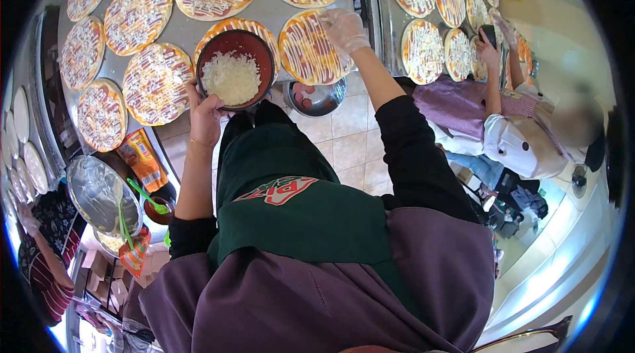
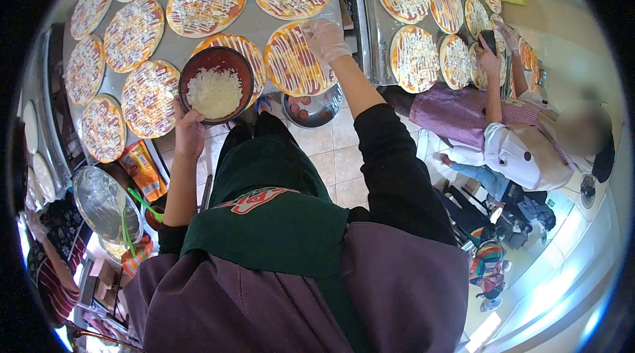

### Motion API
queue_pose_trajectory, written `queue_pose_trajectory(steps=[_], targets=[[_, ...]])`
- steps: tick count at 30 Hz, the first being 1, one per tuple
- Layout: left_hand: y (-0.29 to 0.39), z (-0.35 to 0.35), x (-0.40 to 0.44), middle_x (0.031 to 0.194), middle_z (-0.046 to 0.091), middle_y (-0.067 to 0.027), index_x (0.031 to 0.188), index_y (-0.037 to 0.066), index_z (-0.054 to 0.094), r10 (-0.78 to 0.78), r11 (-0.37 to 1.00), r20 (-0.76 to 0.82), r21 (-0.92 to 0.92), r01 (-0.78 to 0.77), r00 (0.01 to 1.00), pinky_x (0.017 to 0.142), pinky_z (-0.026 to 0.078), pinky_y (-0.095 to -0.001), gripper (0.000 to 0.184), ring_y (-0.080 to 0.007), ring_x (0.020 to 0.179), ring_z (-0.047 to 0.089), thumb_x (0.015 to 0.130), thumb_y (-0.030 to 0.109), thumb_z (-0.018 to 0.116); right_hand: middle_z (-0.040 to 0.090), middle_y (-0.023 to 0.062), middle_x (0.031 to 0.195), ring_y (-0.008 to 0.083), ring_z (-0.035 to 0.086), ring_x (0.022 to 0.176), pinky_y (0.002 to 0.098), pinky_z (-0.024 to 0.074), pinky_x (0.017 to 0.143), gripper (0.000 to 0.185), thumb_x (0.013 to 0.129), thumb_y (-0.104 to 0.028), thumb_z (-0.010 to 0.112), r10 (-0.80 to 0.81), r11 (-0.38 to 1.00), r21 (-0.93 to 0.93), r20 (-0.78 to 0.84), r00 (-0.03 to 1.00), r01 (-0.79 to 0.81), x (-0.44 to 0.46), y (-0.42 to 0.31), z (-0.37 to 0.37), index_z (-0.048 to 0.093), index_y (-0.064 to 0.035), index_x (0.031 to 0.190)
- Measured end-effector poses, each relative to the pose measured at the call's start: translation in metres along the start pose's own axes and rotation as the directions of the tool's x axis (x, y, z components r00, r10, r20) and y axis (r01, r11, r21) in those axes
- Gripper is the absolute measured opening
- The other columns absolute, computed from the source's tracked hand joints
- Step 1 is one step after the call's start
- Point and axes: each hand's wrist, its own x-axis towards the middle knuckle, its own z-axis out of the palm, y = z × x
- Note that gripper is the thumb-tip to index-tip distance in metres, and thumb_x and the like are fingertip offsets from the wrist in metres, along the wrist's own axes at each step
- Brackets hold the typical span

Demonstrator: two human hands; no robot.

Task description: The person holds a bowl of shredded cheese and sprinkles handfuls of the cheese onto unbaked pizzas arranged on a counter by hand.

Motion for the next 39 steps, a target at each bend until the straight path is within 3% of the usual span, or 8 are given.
queue_pose_trajectory(steps=[5, 10, 19, 23, 26, 28, 34, 39], targets=[[-0.005, -0.009, -0.003, 0.114, 0.046, -0.015, 0.12, 0.01, 0.028, 0.005, 1.0, 0.009, 0.007, -0.005, 1.0, 0.055, 0.057, -0.0322, 0.057, -0.0239, 0.085, 0.06, 0.068, -0.004, 0.043, 0.065, 0.0122, 0.096, 0.0296, 0.06, 0.092, 0.0364, 0.0471, 0.083, 0.025, 0.077, -0.01, 0.056, -0.249, 0.968, -0.022, 0.015, 0.968, 0.25, -0.001, -0.012, 0.012, 0.066, -0.012, 0.099], [-0.007, -0.013, -0.005, 0.116, 0.045, -0.0143, 0.122, 0.01, 0.027, 0.017, 1.0, 0.004, -0.008, -0.016, 1.0, 0.059, 0.057, -0.033, 0.059, -0.0247, 0.092, 0.059, 0.067, -0.004, 0.044, 0.064, 0.0105, 0.101, 0.0287, 0.06, 0.093, 0.0362, 0.0486, 0.083, 0.028, 0.074, -0.006, 0.058, -0.476, 0.879, 0.06, 0.156, 0.866, 0.473, -0.007, -0.029, 0.017, 0.065, -0.0101, 0.101], [-0.012, -0.017, -0.004, 0.105, 0.05, -0.0096, 0.123, 0.011, 0.027, 0.004, 1.0, -0.003, -0.006, -0.004, 1.0, 0.051, 0.048, -0.0265, 0.058, -0.0159, 0.077, 0.056, 0.07, -0.002, 0.045, 0.062, 0.0109, 0.093, 0.0289, 0.06, 0.089, 0.0372, 0.0502, 0.078, 0.022, 0.078, -0.009, 0.053, -0.598, 0.794, 0.012, 0.197, 0.777, 0.608, -0.05, -0.045, 0.017, 0.063, -0.0073, 0.097], [-0.011, -0.022, -0.005, 0.107, 0.049, -0.01, 0.124, 0.011, 0.026, -0.007, 1.0, 0.002, 0.025, 0.007, 1.0, 0.054, 0.051, -0.0281, 0.059, -0.0168, 0.079, 0.057, 0.07, -0.002, 0.045, 0.062, 0.0117, 0.09, 0.0294, 0.061, 0.085, 0.0374, 0.0504, 0.076, 0.021, 0.076, -0.008, 0.055, -0.594, 0.802, 0.026, 0.146, 0.791, 0.597, -0.068, -0.041, 0.014, 0.064, -0.0073, 0.095], [-0.007, -0.018, -0.007, 0.109, 0.049, -0.01, 0.125, 0.011, 0.025, -0.019, 1.0, 0.011, -0.017, 0.019, 1.0, 0.058, 0.053, -0.0301, 0.06, -0.0178, 0.08, 0.057, 0.07, -0.002, 0.045, 0.063, 0.0134, 0.093, 0.0303, 0.061, 0.085, 0.0371, 0.0503, 0.076, 0.02, 0.073, -0.007, 0.057, -0.498, 0.867, 0.108, 0.215, 0.84, 0.486, -0.077, -0.036, 0.015, 0.066, -0.0075, 0.091], [-0.007, -0.021, -0.007, 0.111, 0.047, -0.0107, 0.125, 0.012, 0.025, -0.028, 1.0, 0.008, -0.004, 0.028, 1.0, 0.06, 0.054, -0.0321, 0.06, -0.0193, 0.082, 0.058, 0.07, -0.002, 0.045, 0.064, 0.0131, 0.093, 0.0296, 0.062, 0.085, 0.0362, 0.0503, 0.075, 0.021, 0.071, -0.008, 0.059, -0.421, 0.903, 0.141, 0.097, 0.902, 0.406, -0.083, -0.034, 0.018, 0.068, -0.009, 0.09], [-0.007, -0.026, -0.006, 0.113, 0.045, -0.012, 0.123, 0.012, 0.026, -0.027, 1.0, 0.001, 0.004, 0.027, 1.0, 0.059, 0.055, -0.0335, 0.059, -0.0213, 0.085, 0.058, 0.069, -0.001, 0.045, 0.068, 0.0104, 0.086, 0.0249, 0.065, 0.078, 0.0316, 0.0507, 0.077, 0.017, 0.077, -0.012, 0.061, -0.229, 0.97, 0.123, 0.183, 0.956, 0.209, -0.083, -0.039, 0.02, 0.069, -0.0087, 0.092], [-0.005, -0.026, -0.008, 0.114, 0.045, -0.0118, 0.122, 0.012, 0.027, -0.022, 1.0, 0.004, 0.002, 0.022, 1.0, 0.06, 0.055, -0.0338, 0.058, -0.0218, 0.085, 0.058, 0.069, -0.001, 0.046, 0.067, 0.0117, 0.088, 0.0257, 0.065, 0.079, 0.0334, 0.0507, 0.075, 0.019, 0.077, -0.018, 0.063, -0.121, 0.974, 0.206, 0.124, 0.985, 0.093, -0.082, -0.048, 0.027, 0.07, -0.0108, 0.093]])
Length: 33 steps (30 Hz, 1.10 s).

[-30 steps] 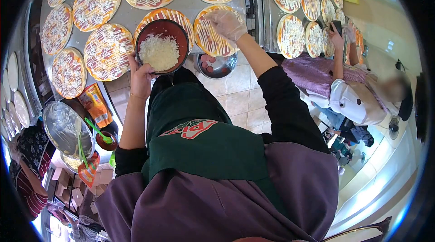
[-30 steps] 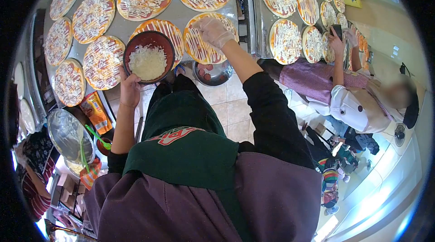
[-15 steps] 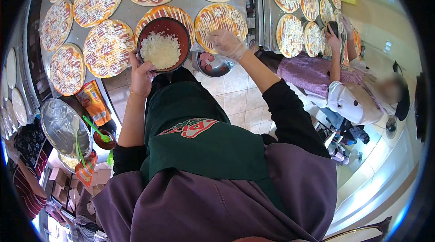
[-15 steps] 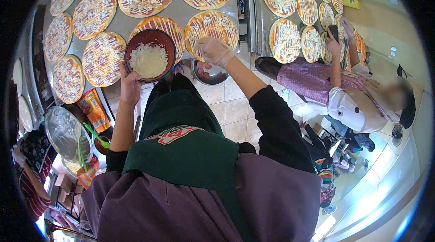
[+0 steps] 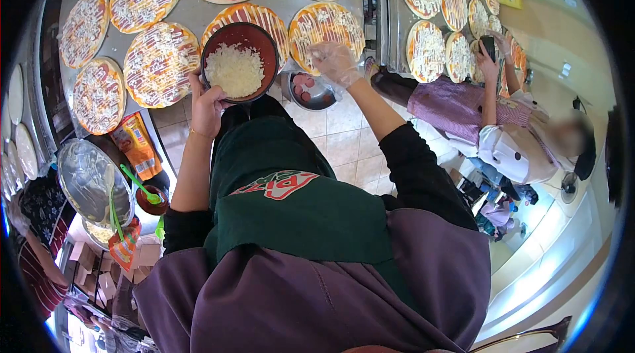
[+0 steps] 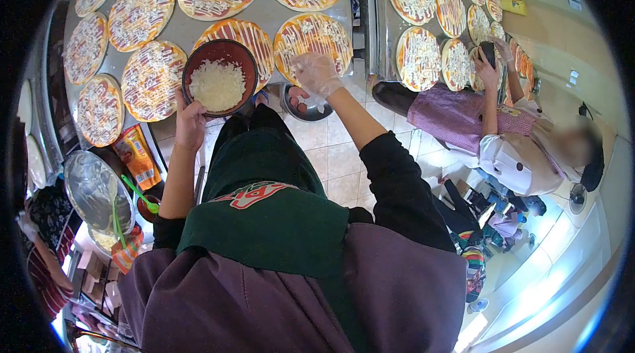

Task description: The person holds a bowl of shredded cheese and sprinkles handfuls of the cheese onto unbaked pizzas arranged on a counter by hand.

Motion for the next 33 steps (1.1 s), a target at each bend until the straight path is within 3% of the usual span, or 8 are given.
queue_pose_trajectory(steps=[2, 4, 10, 19, 29, 32, 33], targets=[[0.0, -0.001, 0.0, 0.114, 0.045, -0.0117, 0.121, 0.012, 0.028, 0.007, 1.0, 0.002, 0.0, -0.007, 1.0, 0.06, 0.055, -0.0338, 0.057, -0.022, 0.085, 0.058, 0.069, -0.002, 0.046, 0.067, 0.0126, 0.087, 0.0272, 0.064, 0.078, 0.0359, 0.0503, 0.074, 0.02, 0.076, -0.019, 0.062, 0.022, 1.0, 0.023, -0.063, 0.998, -0.021, 0.0, 0.0, 0.001, 0.07, -0.0125, 0.093], [-0.001, -0.001, 0.001, 0.114, 0.045, -0.011, 0.121, 0.012, 0.028, 0.004, 1.0, 0.001, 0.001, -0.004, 1.0, 0.06, 0.055, -0.0343, 0.056, -0.022, 0.085, 0.058, 0.07, -0.002, 0.045, 0.067, 0.0129, 0.088, 0.0272, 0.064, 0.079, 0.0342, 0.0504, 0.075, 0.023, 0.077, -0.021, 0.062, 0.204, 0.972, 0.128, -0.041, 0.978, -0.197, 0.002, -0.009, -0.006, 0.069, -0.0125, 0.097], [-0.005, -0.002, 0.005, 0.114, 0.045, -0.0108, 0.123, 0.011, 0.025, -0.022, 1.0, 0.038, -0.006, 0.022, 0.999, 0.062, 0.056, -0.0382, 0.056, -0.0203, 0.082, 0.057, 0.073, -0.002, 0.044, 0.067, 0.0145, 0.089, 0.0295, 0.064, 0.079, 0.0345, 0.0507, 0.074, 0.023, 0.077, -0.023, 0.063, 0.331, 0.93, 0.202, -0.095, 0.939, -0.307, 0.018, -0.009, -0.017, 0.069, -0.0142, 0.097], [-0.007, 0.01, 0.006, 0.11, 0.046, -0.0124, 0.124, 0.011, 0.024, -0.06, 0.997, 0.017, 0.043, 0.059, 0.998, 0.064, 0.056, -0.042, 0.058, -0.0199, 0.08, 0.057, 0.071, -0.005, 0.044, 0.066, 0.0151, 0.089, 0.0294, 0.065, 0.08, 0.0343, 0.051, 0.074, 0.022, 0.078, -0.02, 0.06, 0.339, 0.937, 0.191, -0.286, 0.896, -0.294, 0.044, 0.017, -0.01, 0.069, -0.0131, 0.096], [-0.003, 0.024, 0.006, 0.109, 0.046, -0.0153, 0.123, 0.01, 0.024, -0.08, 0.996, 0.016, 0.046, 0.079, 0.997, 0.065, 0.056, -0.0427, 0.059, -0.025, 0.085, 0.06, 0.07, -0.004, 0.045, 0.067, 0.0119, 0.093, 0.0235, 0.066, 0.084, 0.0312, 0.0509, 0.075, 0.023, 0.077, -0.016, 0.062, 0.243, 0.966, 0.144, -0.199, 0.949, -0.217, 0.041, -0.001, -0.017, 0.068, -0.0109, 0.099], [-0.009, 0.021, 0.01, 0.109, 0.046, -0.0151, 0.123, 0.01, 0.024, -0.093, 0.993, 0.019, 0.068, 0.091, 0.996, 0.065, 0.057, -0.0427, 0.059, -0.0238, 0.083, 0.059, 0.07, -0.004, 0.046, 0.068, 0.011, 0.094, 0.023, 0.066, 0.084, 0.0311, 0.0507, 0.076, 0.024, 0.078, -0.014, 0.061, 0.251, 0.959, 0.181, -0.2, 0.947, -0.216, 0.037, -0.001, -0.017, 0.067, -0.0107, 0.101], [-0.01, 0.022, 0.012, 0.108, 0.045, -0.0147, 0.122, 0.01, 0.024, -0.088, 0.994, 0.018, 0.059, 0.087, 0.996, 0.065, 0.057, -0.0427, 0.059, -0.0229, 0.082, 0.059, 0.07, -0.003, 0.046, 0.068, 0.0109, 0.094, 0.0226, 0.066, 0.084, 0.0309, 0.0507, 0.076, 0.024, 0.079, -0.014, 0.06, 0.207, 0.945, 0.29, -0.18, 0.962, -0.149, 0.036, 0.007, -0.011, 0.067, -0.0103, 0.101]])
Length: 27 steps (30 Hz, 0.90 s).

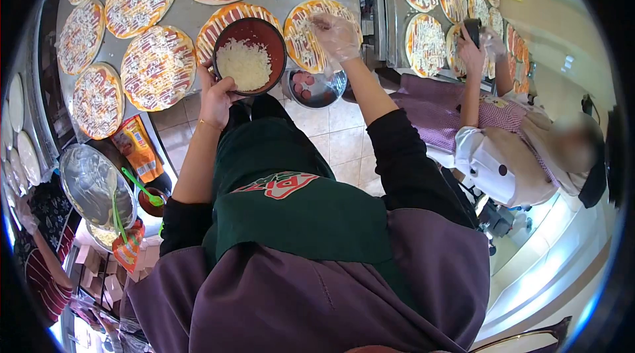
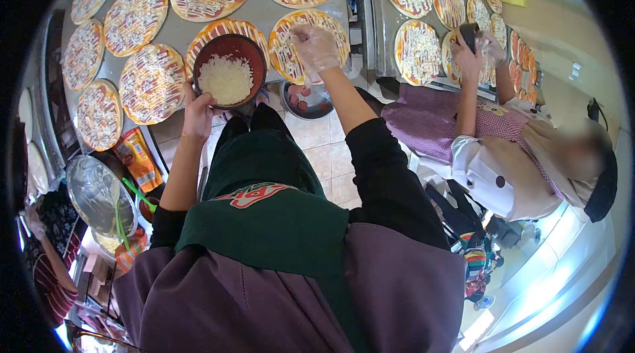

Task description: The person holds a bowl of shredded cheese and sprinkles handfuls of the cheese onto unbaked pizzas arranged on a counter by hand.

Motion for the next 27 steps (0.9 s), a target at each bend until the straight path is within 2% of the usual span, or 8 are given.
queue_pose_trajectory(steps=[4, 7, 11, 13, 17, 20, 23, 27], targets=[[-0.001, 0.005, 0.005, 0.105, 0.046, -0.0132, 0.121, 0.009, 0.025, 0.037, 0.998, -0.011, 0.042, -0.037, 0.999, 0.066, 0.057, -0.0432, 0.056, -0.0207, 0.079, 0.057, 0.071, -0.002, 0.047, 0.068, 0.0111, 0.093, 0.0214, 0.066, 0.084, 0.0299, 0.0509, 0.076, 0.024, 0.079, -0.012, 0.058, 0.025, 0.967, 0.252, 0.071, 0.997, -0.042, -0.001, 0.019, 0.006, 0.067, -0.0082, 0.101], [0.001, 0.013, 0.009, 0.103, 0.046, -0.0127, 0.121, 0.008, 0.024, 0.037, 0.998, -0.008, 0.052, -0.036, 0.999, 0.065, 0.057, -0.0426, 0.056, -0.0203, 0.08, 0.057, 0.071, -0.002, 0.048, 0.068, 0.011, 0.093, 0.0202, 0.066, 0.086, 0.0292, 0.0512, 0.075, 0.026, 0.079, -0.009, 0.057, 0.043, 0.999, 0.032, -0.001, 0.999, -0.043, -0.005, 0.018, 0.002, 0.066, -0.0076, 0.104], [0.01, 0.033, 0.008, 0.102, 0.044, -0.0125, 0.123, 0.008, 0.024, 0.035, 0.998, -0.016, 0.043, -0.034, 0.999, 0.062, 0.058, -0.0389, 0.056, -0.0182, 0.078, 0.053, 0.073, -0.002, 0.046, 0.067, 0.0109, 0.1, 0.0165, 0.064, 0.092, 0.0255, 0.0488, 0.083, 0.034, 0.08, -0.003, 0.057, 0.113, 0.989, 0.086, 0.089, 0.99, -0.12, -0.013, 0.017, -0.001, 0.058, 0.0023, 0.113], [0.013, 0.04, 0.011, 0.104, 0.043, -0.0137, 0.124, 0.007, 0.023, 0.024, 0.992, -0.01, 0.12, -0.023, 1.0, 0.063, 0.057, -0.0387, 0.057, -0.0193, 0.081, 0.053, 0.072, -0.001, 0.047, 0.066, 0.0113, 0.1, 0.017, 0.064, 0.092, 0.0258, 0.0493, 0.083, 0.031, 0.082, -0.001, 0.054, -0.014, 0.922, 0.386, 0.056, 0.998, -0.009, -0.015, 0.025, 0.008, 0.058, 0.0022, 0.113], [0.009, 0.044, 0.025, 0.105, 0.044, -0.0136, 0.124, 0.008, 0.023, 0.015, 0.981, 0.031, 0.193, -0.02, 0.999, 0.064, 0.057, -0.041, 0.059, -0.0194, 0.082, 0.053, 0.071, 0.0, 0.048, 0.065, 0.0127, 0.102, 0.0182, 0.063, 0.094, 0.027, 0.0493, 0.085, 0.029, 0.083, 0.002, 0.052, 0.037, 0.986, 0.158, 0.046, 0.998, -0.043, -0.027, 0.0, -0.018, 0.057, 0.0031, 0.111], [0.007, 0.052, 0.034, 0.101, 0.048, -0.0139, 0.121, 0.006, 0.023, 0.051, 0.983, 0.051, 0.176, -0.059, 0.997, 0.053, 0.057, -0.0332, 0.057, -0.0193, 0.078, 0.057, 0.071, 0.0, 0.051, 0.065, 0.0123, 0.102, 0.0184, 0.063, 0.093, 0.0275, 0.0497, 0.084, 0.028, 0.084, 0.003, 0.051, 0.056, 0.906, 0.42, 0.026, 0.998, -0.061, -0.035, -0.035, -0.036, 0.057, 0.0015, 0.111], [0.005, 0.059, 0.042, 0.1, 0.048, -0.0134, 0.122, 0.006, 0.024, 0.027, 0.967, 0.11, 0.249, -0.054, 0.994, 0.052, 0.055, -0.0322, 0.059, -0.0189, 0.076, 0.055, 0.07, 0.002, 0.053, 0.065, 0.0147, 0.101, 0.0195, 0.064, 0.092, 0.0264, 0.0497, 0.083, 0.027, 0.084, -0.002, 0.054, -0.051, 0.929, 0.37, 0.114, 0.992, 0.006, -0.038, -0.06, -0.04, 0.057, 0.0016, 0.111], [0.008, 0.071, 0.043, 0.1, 0.047, -0.0126, 0.123, 0.009, 0.026, -0.092, 0.954, 0.233, 0.3, 0.018, 0.968, 0.055, 0.053, -0.0326, 0.061, -0.019, 0.077, 0.054, 0.07, 0.005, 0.056, 0.06, 0.0212, 0.103, 0.0314, 0.059, 0.097, 0.0361, 0.0472, 0.086, 0.033, 0.084, -0.017, 0.058, -0.219, 0.96, -0.158, 0.087, 0.972, 0.23, -0.037, -0.076, -0.016, 0.057, 0.0006, 0.111]])
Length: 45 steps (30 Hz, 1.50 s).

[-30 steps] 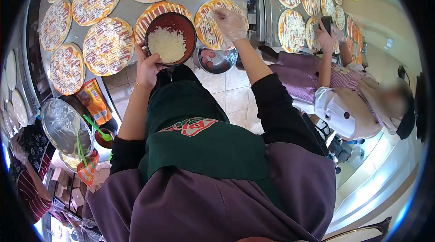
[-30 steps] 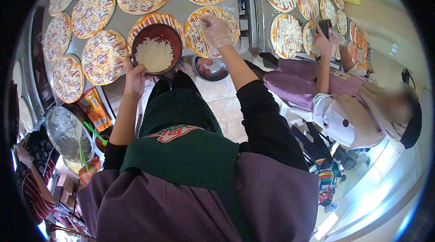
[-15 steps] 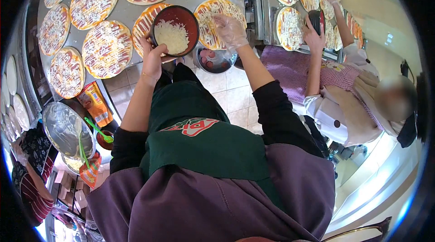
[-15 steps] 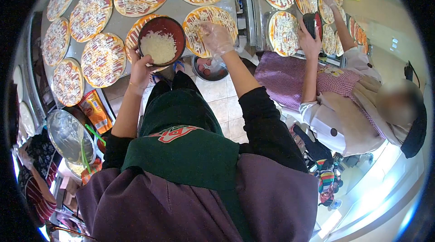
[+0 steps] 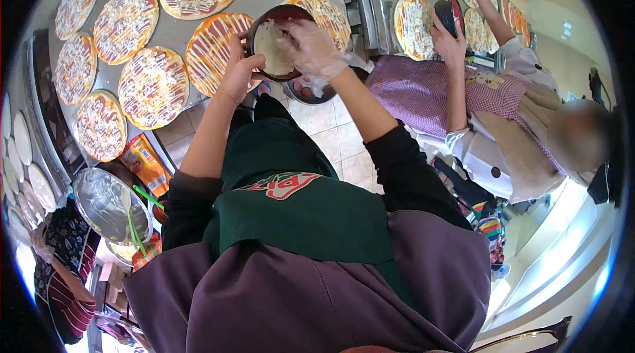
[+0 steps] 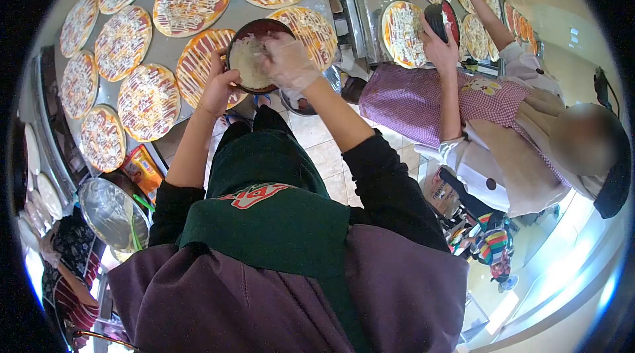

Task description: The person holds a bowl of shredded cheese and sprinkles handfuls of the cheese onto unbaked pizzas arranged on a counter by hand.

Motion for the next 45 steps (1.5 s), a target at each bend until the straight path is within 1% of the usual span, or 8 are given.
queue_pose_trajectory(steps=[2, 10, 19, 25, 28, 34, 37, 45], targets=[[0.001, 0.006, 0.001, 0.101, 0.047, -0.0112, 0.124, 0.011, 0.027, -0.004, 1.0, 0.045, -0.001, 0.004, 0.999, 0.059, 0.053, -0.0349, 0.062, -0.0183, 0.08, 0.054, 0.069, 0.005, 0.057, 0.052, 0.0268, 0.114, 0.0422, 0.052, 0.104, 0.044, 0.0436, 0.09, 0.046, 0.075, -0.031, 0.064, 0.151, 0.985, -0.102, 0.084, 0.985, -0.142, 0.002, -0.007, 0.008, 0.057, -0.004, 0.111], [-0.007, 0.011, 0.007, 0.103, 0.046, -0.0102, 0.125, 0.011, 0.026, -0.012, 1.0, 0.063, -0.023, 0.013, 0.998, 0.058, 0.052, -0.0333, 0.064, -0.0183, 0.079, 0.053, 0.069, 0.005, 0.057, 0.06, 0.0193, 0.102, 0.0365, 0.057, 0.096, 0.042, 0.0468, 0.082, 0.036, 0.067, -0.019, 0.068, -0.063, 0.998, 0.021, 0.036, 0.997, 0.062, -0.01, 0.0, 0.015, 0.062, -0.0054, 0.1], [-0.01, 0.016, 0.017, 0.109, 0.046, -0.0138, 0.127, 0.01, 0.024, -0.027, 1.0, 0.1, -0.004, 0.028, 0.995, 0.064, 0.055, -0.0398, 0.065, -0.0227, 0.087, 0.056, 0.07, 0.005, 0.057, 0.065, 0.0193, 0.087, 0.0321, 0.063, 0.08, 0.0361, 0.05, 0.074, 0.033, 0.068, -0.022, 0.069, 0.204, 0.936, 0.297, -0.015, 0.979, -0.191, -0.004, 0.005, 0.022, 0.067, -0.0025, 0.094], [-0.007, 0.011, 0.018, 0.115, 0.047, -0.0177, 0.126, 0.008, 0.021, 0.033, 0.999, -0.012, -0.039, -0.034, 0.999, 0.064, 0.057, -0.0407, 0.066, -0.0293, 0.093, 0.059, 0.07, 0.004, 0.056, 0.066, 0.0095, 0.09, 0.0163, 0.062, 0.078, 0.0281, 0.0502, 0.072, 0.027, 0.077, -0.011, 0.066, 0.368, 0.576, 0.74, 0.144, 0.919, -0.347, -0.014, 0.018, 0.003, 0.065, -0.0016, 0.102], [0.003, 0.001, 0.014, 0.116, 0.047, -0.0166, 0.127, 0.008, 0.022, 0.026, 0.998, -0.073, -0.049, -0.03, 0.997, 0.066, 0.057, -0.042, 0.064, -0.0291, 0.096, 0.058, 0.071, 0.003, 0.053, 0.063, 0.0074, 0.093, 0.0138, 0.06, 0.078, 0.0263, 0.0495, 0.069, 0.033, 0.075, -0.006, 0.07, 0.436, 0.015, 0.949, 0.276, 0.857, -0.314, -0.022, 0.036, -0.008, 0.061, -0.0035, 0.106], [0.013, -0.02, 0.001, 0.105, 0.048, -0.0094, 0.121, 0.01, 0.027, 0.084, 0.987, -0.169, -0.119, -0.105, 0.982, 0.068, 0.056, -0.045, 0.054, -0.0171, 0.083, 0.054, 0.072, 0.0, 0.047, 0.065, 0.007, 0.083, 0.0108, 0.06, 0.071, 0.023, 0.048, 0.064, 0.024, 0.073, -0.006, 0.069, 0.655, 0.443, 0.745, 0.111, 0.748, -0.499, -0.031, 0.087, 0.003, 0.066, -0.0019, 0.096], [0.012, -0.033, -0.004, 0.113, 0.047, -0.0135, 0.124, 0.009, 0.023, 0.076, 0.987, -0.167, -0.125, -0.097, 0.983, 0.063, 0.057, -0.0362, 0.062, -0.0248, 0.091, 0.058, 0.068, -0.001, 0.048, 0.067, 0.0075, 0.08, 0.0128, 0.062, 0.069, 0.0249, 0.049, 0.065, 0.021, 0.071, -0.012, 0.069, 0.611, 0.644, 0.535, 0.072, 0.789, -0.547, -0.024, 0.096, 0.01, 0.069, -0.005, 0.091], [0.004, -0.061, -0.033, 0.105, 0.049, -0.0099, 0.118, 0.013, 0.031, 0.085, 0.991, -0.153, -0.09, -0.099, 0.985, 0.061, 0.055, -0.0375, 0.049, -0.019, 0.074, 0.057, 0.073, -0.001, 0.043, 0.068, 0.0122, 0.089, 0.0222, 0.065, 0.081, 0.0302, 0.0488, 0.077, 0.022, 0.072, -0.024, 0.066, 0.55, 0.817, 0.223, -0.03, 0.834, -0.531, 0.006, 0.091, 0.007, 0.071, -0.0147, 0.091]])
